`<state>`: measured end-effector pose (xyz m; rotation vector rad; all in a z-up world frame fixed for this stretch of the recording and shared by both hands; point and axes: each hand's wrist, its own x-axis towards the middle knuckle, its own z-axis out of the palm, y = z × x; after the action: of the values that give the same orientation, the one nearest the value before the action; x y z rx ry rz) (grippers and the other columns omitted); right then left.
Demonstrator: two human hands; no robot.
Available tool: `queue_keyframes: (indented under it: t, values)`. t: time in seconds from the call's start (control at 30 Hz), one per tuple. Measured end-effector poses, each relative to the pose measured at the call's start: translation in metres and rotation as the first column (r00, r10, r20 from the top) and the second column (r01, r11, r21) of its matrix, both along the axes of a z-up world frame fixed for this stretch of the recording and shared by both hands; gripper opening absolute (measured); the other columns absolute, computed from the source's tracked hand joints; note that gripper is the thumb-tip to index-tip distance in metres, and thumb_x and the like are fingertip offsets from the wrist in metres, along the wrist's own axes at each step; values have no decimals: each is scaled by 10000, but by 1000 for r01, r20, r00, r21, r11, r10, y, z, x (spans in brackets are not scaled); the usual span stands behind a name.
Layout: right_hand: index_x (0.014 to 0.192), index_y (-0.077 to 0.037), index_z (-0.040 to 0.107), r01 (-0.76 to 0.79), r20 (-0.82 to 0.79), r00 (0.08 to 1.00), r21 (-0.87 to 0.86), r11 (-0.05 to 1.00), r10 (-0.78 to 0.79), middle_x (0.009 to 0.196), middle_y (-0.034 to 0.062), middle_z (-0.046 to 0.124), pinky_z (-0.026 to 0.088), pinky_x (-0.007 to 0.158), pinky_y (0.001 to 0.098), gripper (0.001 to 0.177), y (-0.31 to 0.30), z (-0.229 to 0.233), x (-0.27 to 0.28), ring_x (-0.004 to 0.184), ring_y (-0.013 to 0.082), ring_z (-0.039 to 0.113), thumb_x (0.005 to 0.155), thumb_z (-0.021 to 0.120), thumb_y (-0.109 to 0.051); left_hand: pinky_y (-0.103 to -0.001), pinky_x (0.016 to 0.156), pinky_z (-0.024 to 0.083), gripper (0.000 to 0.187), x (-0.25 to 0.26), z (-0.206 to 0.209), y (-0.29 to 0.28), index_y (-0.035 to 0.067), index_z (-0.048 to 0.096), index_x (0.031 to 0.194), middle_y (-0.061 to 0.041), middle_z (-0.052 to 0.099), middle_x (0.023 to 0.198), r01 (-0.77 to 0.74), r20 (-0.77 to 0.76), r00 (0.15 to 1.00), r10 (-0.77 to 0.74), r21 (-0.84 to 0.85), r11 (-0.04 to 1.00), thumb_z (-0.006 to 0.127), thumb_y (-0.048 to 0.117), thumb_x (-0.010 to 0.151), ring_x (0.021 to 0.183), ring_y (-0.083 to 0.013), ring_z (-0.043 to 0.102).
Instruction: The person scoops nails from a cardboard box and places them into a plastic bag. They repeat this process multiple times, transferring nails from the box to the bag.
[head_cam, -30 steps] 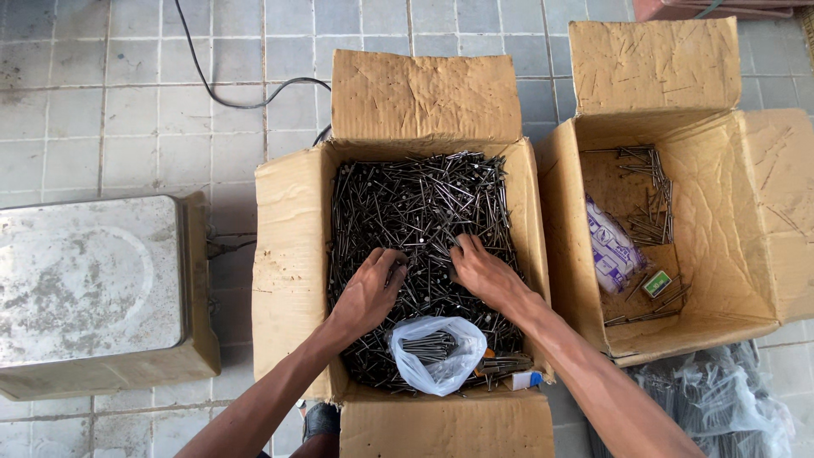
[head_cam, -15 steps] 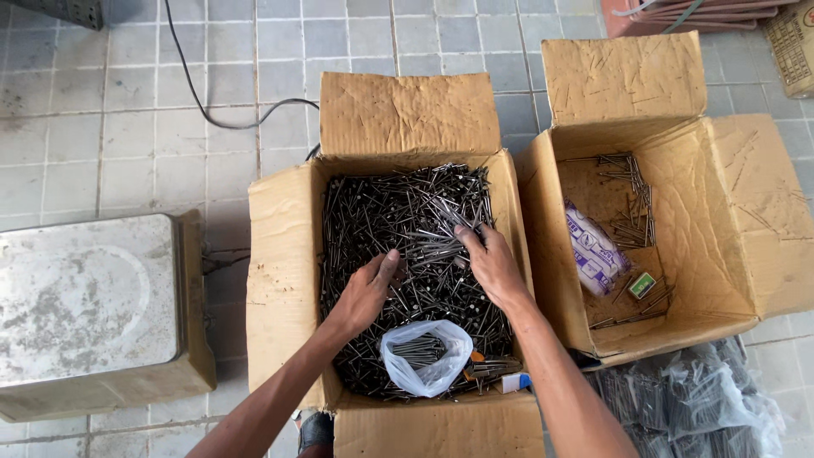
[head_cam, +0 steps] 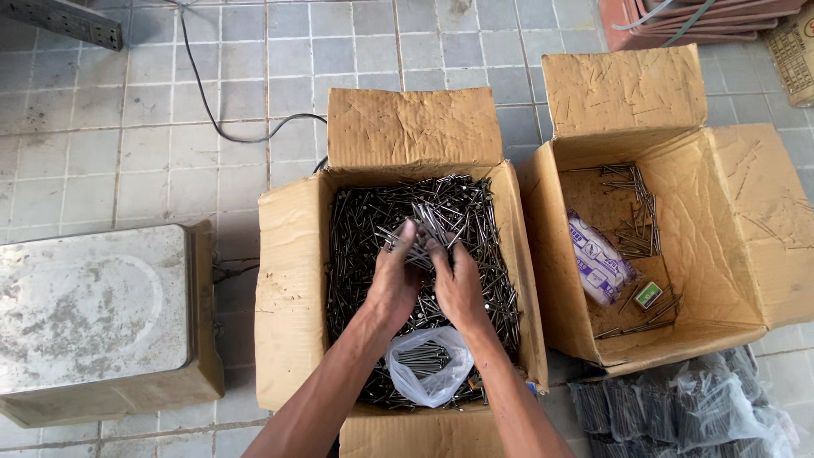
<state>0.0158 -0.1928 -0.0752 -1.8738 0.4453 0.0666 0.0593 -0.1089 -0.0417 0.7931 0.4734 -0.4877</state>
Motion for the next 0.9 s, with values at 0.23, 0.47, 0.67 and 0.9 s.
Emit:
queue_keyframes:
  t: [0.23, 0.47, 0.67, 0.9]
  values:
    - [1114, -33, 547, -46, 256, 964, -96, 994, 69, 862, 179, 538, 448, 780, 458, 322, 2, 9, 12, 848, 293, 555, 1054, 397, -312, -433, 838, 556, 435, 24, -40, -1, 72, 598, 1143, -114, 716, 1053, -138, -32, 990, 137, -14, 990, 788, 307, 829, 948, -235, 678]
    - [1148, -59, 553, -83, 371, 918, -167, 983, 140, 967, 170, 585, 484, 878, 459, 271, 0, 21, 19, 962, 321, 614, 1055, 376, -242, -371, 793, 570, 420, 31, -37, -5, 62, 637, 1132, -121, 727, 1037, -124, 57, 990, 126, -40, 991, 796, 298, 823, 905, -203, 699]
    - [1106, -70, 567, -111, 362, 914, -210, 971, 183, 987, 179, 611, 476, 903, 467, 214, -3, 18, 17, 981, 341, 630, 1037, 412, -200, -347, 727, 581, 364, 29, -49, -6, 48, 624, 1109, -121, 729, 979, -109, 62, 992, 111, -25, 994, 798, 202, 830, 835, -187, 697]
    - [1016, -107, 542, -153, 315, 928, -162, 975, 198, 855, 119, 552, 476, 769, 437, 152, -10, 16, 17, 803, 260, 580, 1006, 413, -186, -374, 710, 585, 348, 25, -25, -7, 38, 625, 1111, -158, 726, 1014, -96, 20, 995, 96, -27, 995, 780, 202, 845, 853, -221, 704]
